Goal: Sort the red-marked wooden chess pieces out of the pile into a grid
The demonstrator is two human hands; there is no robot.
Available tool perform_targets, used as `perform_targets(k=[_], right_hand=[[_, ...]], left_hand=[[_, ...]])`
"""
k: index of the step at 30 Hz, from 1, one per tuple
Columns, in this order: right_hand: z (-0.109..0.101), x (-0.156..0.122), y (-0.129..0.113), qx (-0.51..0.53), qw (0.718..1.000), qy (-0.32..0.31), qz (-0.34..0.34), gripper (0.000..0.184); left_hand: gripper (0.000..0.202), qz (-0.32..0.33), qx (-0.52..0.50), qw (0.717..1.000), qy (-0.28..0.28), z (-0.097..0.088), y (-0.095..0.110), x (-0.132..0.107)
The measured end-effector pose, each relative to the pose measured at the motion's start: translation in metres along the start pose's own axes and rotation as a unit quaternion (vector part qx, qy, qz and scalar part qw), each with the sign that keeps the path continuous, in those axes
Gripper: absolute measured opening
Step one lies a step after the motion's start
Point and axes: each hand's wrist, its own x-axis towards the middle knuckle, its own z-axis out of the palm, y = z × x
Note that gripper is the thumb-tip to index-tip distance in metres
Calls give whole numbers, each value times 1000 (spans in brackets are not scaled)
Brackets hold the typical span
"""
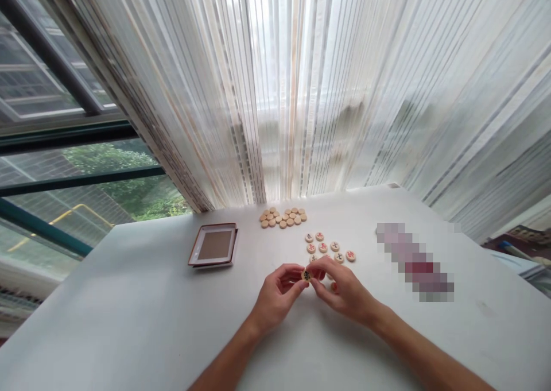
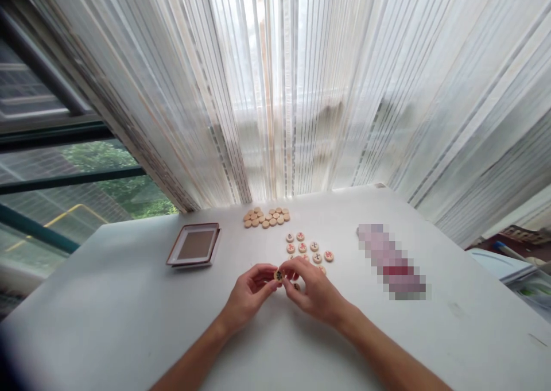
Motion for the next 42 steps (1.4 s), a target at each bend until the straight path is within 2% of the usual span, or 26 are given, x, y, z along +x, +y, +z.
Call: perform_targets(k=[10, 12, 18, 23, 30, 37, 42], right_hand=[[4, 0, 3, -1, 1000, 20, 8, 12], [4, 0, 3, -3, 1000, 22, 15, 8], [4, 1, 6, -1, 999, 4, 41, 16], [9, 0, 8, 13, 999, -6, 44, 18], [10, -2, 2, 14, 999, -12, 28, 17], [7, -2, -2, 20, 1000, -22, 5, 6], [7, -1, -1, 22, 999, -14, 18, 6]], left_hand=[[30, 1, 57, 998, 16, 3, -1, -2], [27, 13, 80, 996, 21, 5, 1, -4], [20, 72, 155, 985, 19, 11, 9, -8], [22, 80, 160, 984, 15, 10, 8, -9], [27, 36, 149, 988, -17, 9, 4, -11], [30, 27, 110, 994, -1, 7, 2, -10], [28, 39, 120, 992, -11, 7, 3, -10]])
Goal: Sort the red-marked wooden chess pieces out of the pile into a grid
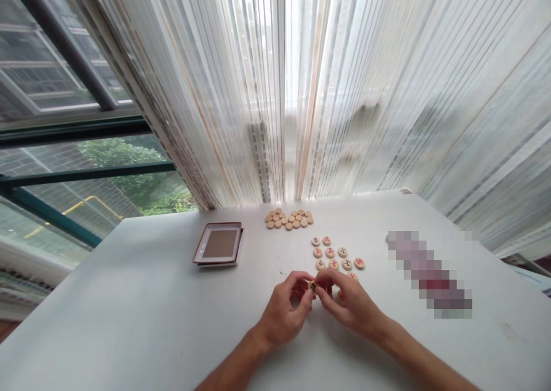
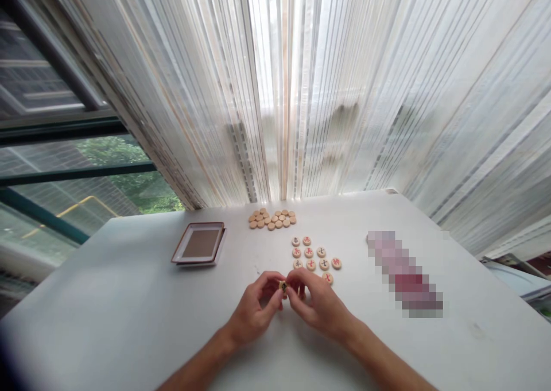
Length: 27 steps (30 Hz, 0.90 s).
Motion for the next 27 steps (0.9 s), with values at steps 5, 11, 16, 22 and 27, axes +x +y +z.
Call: perform_targets(k=[5, 11, 16, 22, 27], right_hand=[[-1, 1, -1, -2, 1000, -1, 12, 8], [-1, 0, 0, 0, 1000, 2, 17, 12], [-1, 1, 1, -5, 1000, 2, 20, 11], [-2, 1, -3, 7, 1000, -24, -12, 8], [3, 0, 3, 5, 1000, -21, -5, 10]], left_hand=[[29, 16, 15, 1000, 3, 0, 1, 0], [26, 13, 26, 1000, 11, 0, 2, 1], [24, 17, 22, 1000, 14, 1, 3, 0], [23, -10, 8, 1000, 18, 0, 0, 1], [24, -25, -5, 999, 19, 1, -2, 2]])
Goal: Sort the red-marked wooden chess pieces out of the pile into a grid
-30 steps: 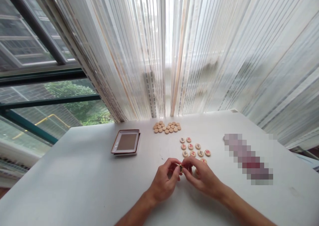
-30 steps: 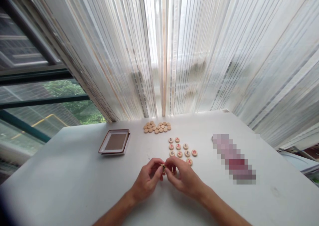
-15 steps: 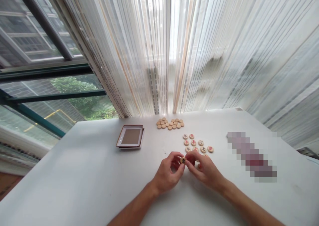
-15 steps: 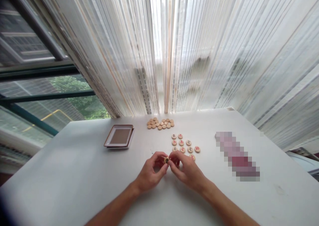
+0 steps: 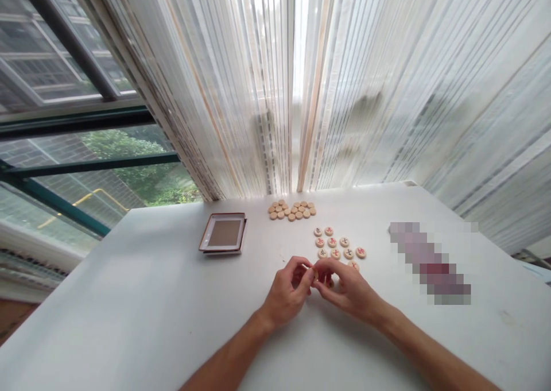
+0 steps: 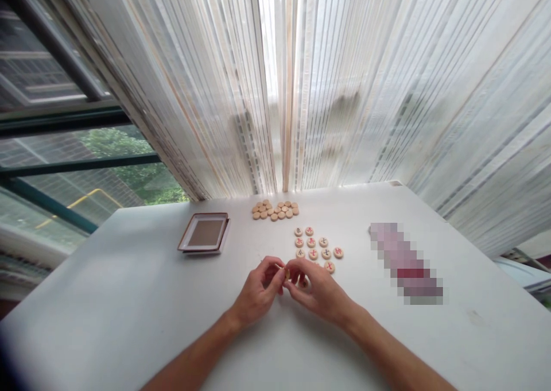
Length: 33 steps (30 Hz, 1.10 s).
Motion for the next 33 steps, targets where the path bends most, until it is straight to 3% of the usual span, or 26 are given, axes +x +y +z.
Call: perform_targets(k=[18, 23, 33], right_hand=[[-2, 0, -5, -3, 1000, 20, 20, 14], [-4, 0, -3, 5, 999, 15, 40, 9], [-2, 0, 5, -17, 997, 42, 57, 19]], left_hand=[[29, 27, -36, 998, -36, -5, -3, -1], [29, 30, -9, 999, -27, -3, -1, -3], [25, 67, 60, 995, -53, -1, 2, -6]])
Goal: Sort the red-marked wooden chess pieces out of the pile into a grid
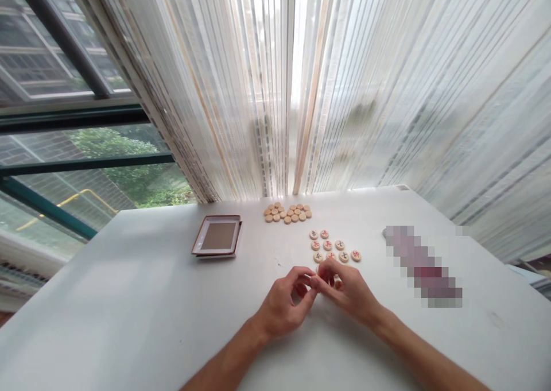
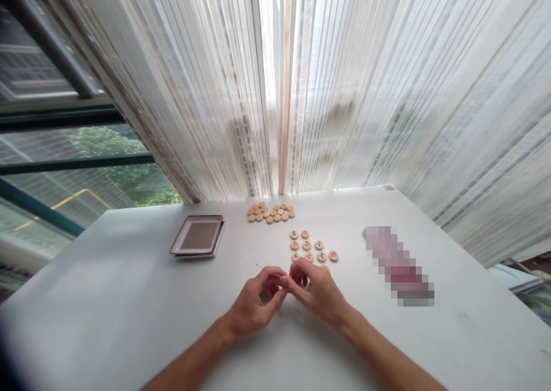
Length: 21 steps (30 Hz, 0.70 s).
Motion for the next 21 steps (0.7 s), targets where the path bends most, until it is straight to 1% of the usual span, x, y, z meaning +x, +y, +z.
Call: perform_targets(k=[3, 8, 12, 15, 18, 21], right_hand=[[0, 0, -1, 8, 1000, 3, -12, 14], [-2, -1, -7, 25, 999, -4, -36, 4], [-5, -1, -10, 30, 998, -14, -49, 9], [-5, -1, -10, 23, 998, -17, -53, 13], [-3, -1, -8, 13, 998, -9, -57, 13], [-1, -1, -6, 6, 998, 5, -69, 13]], left_hand=[[25, -4, -14, 1000, 2, 0, -1, 1], [27, -32, -64, 997, 26, -1, -5, 2], [28, -39, -93, 994, 31, -1, -7, 4], [29, -40, -103, 994, 25, -2, -6, 5], [26, -42, -105, 993, 20, -4, -6, 5], [25, -48, -102, 993, 27, -5, -7, 5]])
